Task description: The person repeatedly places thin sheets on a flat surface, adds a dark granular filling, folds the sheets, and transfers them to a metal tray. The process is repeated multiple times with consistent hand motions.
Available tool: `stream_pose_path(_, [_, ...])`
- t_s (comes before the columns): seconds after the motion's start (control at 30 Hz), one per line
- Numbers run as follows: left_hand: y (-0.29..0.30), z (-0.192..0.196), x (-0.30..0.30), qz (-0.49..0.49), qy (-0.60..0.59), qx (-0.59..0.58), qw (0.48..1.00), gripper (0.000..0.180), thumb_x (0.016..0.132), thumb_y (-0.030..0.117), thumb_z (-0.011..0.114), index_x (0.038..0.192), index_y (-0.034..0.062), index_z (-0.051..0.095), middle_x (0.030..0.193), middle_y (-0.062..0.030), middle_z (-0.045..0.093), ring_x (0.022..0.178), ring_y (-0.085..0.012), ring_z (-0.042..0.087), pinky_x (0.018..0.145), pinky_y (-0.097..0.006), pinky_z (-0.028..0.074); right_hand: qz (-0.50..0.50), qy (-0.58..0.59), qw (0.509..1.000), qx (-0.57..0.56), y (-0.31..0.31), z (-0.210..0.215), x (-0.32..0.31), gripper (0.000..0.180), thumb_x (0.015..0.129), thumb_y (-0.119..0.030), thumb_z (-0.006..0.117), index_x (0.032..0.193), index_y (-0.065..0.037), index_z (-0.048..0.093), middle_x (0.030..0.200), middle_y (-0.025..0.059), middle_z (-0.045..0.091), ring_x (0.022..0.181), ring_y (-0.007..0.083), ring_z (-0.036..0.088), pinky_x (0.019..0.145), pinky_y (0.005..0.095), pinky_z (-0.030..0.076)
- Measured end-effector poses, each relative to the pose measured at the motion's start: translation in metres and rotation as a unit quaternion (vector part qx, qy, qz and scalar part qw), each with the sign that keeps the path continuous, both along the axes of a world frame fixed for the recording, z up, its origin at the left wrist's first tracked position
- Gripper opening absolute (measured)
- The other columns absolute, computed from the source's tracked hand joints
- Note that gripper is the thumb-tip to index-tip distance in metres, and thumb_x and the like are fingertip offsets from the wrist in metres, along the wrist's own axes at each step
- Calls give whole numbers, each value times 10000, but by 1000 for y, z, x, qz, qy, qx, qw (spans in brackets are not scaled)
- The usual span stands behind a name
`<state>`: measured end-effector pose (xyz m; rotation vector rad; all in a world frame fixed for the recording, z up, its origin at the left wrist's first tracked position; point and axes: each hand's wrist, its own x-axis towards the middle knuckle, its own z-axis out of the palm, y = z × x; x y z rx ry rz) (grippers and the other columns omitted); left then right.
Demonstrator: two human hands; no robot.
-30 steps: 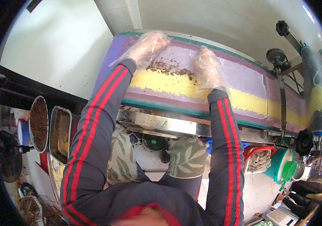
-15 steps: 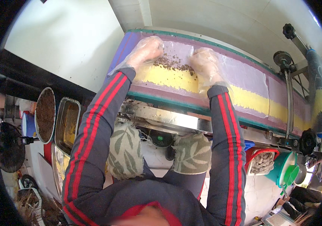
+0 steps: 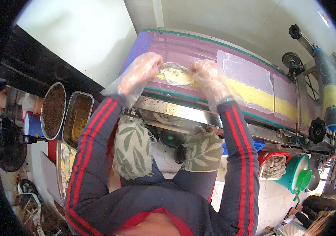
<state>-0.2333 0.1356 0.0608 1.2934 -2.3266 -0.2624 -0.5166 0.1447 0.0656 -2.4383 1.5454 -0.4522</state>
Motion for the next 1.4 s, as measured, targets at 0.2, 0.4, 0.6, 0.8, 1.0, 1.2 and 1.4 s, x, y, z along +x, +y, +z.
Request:
stream_pose_path(0.2, [25, 3, 17, 20, 96, 29, 995, 299, 954, 305, 687, 1134, 78, 763, 1057, -184, 734, 1082, -403, 691, 947, -489, 533, -5, -99, 992, -82, 43, 22, -1, 110, 948, -167, 695, 1007, -92, 750, 1012, 139, 745, 973, 359, 708, 915, 444, 587])
stream_pose_path(0.4, [32, -2, 8, 19, -70, 13, 997, 236, 941, 253, 701, 1080, 73, 767, 992, -180, 748, 1007, -405, 710, 900, -523, 551, 58, 51, 996, -41, 33, 3, -2, 145, 983, -160, 674, 1061, -72, 758, 1035, 152, 733, 1017, 342, 713, 913, 419, 587])
stream_pose_path(0.6, [109, 25, 56, 34, 61, -138, 988, 197, 950, 228, 719, 1077, 84, 758, 1100, -141, 738, 1106, -351, 683, 986, -475, 531, 53, -210, 976, 18, 76, -6, -30, 241, 957, -187, 740, 1182, -102, 725, 1201, 143, 689, 1143, 345, 672, 960, 441, 567])
stream_pose_path(0.8, [197, 65, 159, 360, 111, 48, 925, 252, 1058, 285, 602, 1107, 38, 617, 1054, -191, 761, 994, -374, 741, 838, -487, 542, 22, -56, 986, -157, 99, 8, -35, 252, 961, -154, 747, 1208, -108, 726, 1224, 143, 692, 1142, 377, 678, 975, 468, 549])
stream_pose_path(1.0, [215, 21, 187, 273, 394, 117, 870, 413, 1125, 318, 533, 1327, -37, 591, 1235, -242, 732, 1187, -357, 689, 1037, -441, 523, 14, -111, 987, -111, 112, 5, -31, 218, 978, -113, 734, 1193, -83, 719, 1170, 157, 705, 1063, 351, 714, 889, 417, 573])
stream_pose_path(1.2, [130, 24, 103, 277, 135, 14, 951, 409, 1115, 330, 517, 1370, 39, 648, 1143, -191, 761, 1077, -297, 723, 956, -431, 555, 47, -37, 982, -181, 119, 33, -12, 285, 978, -149, 728, 1254, -85, 697, 1211, 165, 699, 1132, 363, 694, 942, 442, 567])
stream_pose_path(1.4, [86, -4, -40, 9, 18, -119, 993, 258, 955, 83, 531, 1144, -14, 676, 1099, -238, 740, 1060, -426, 726, 969, -525, 565, 20, -32, 987, -156, 74, 6, 45, 336, 990, -267, 703, 1286, -108, 699, 1237, 174, 712, 1228, 378, 653, 1055, 492, 520])
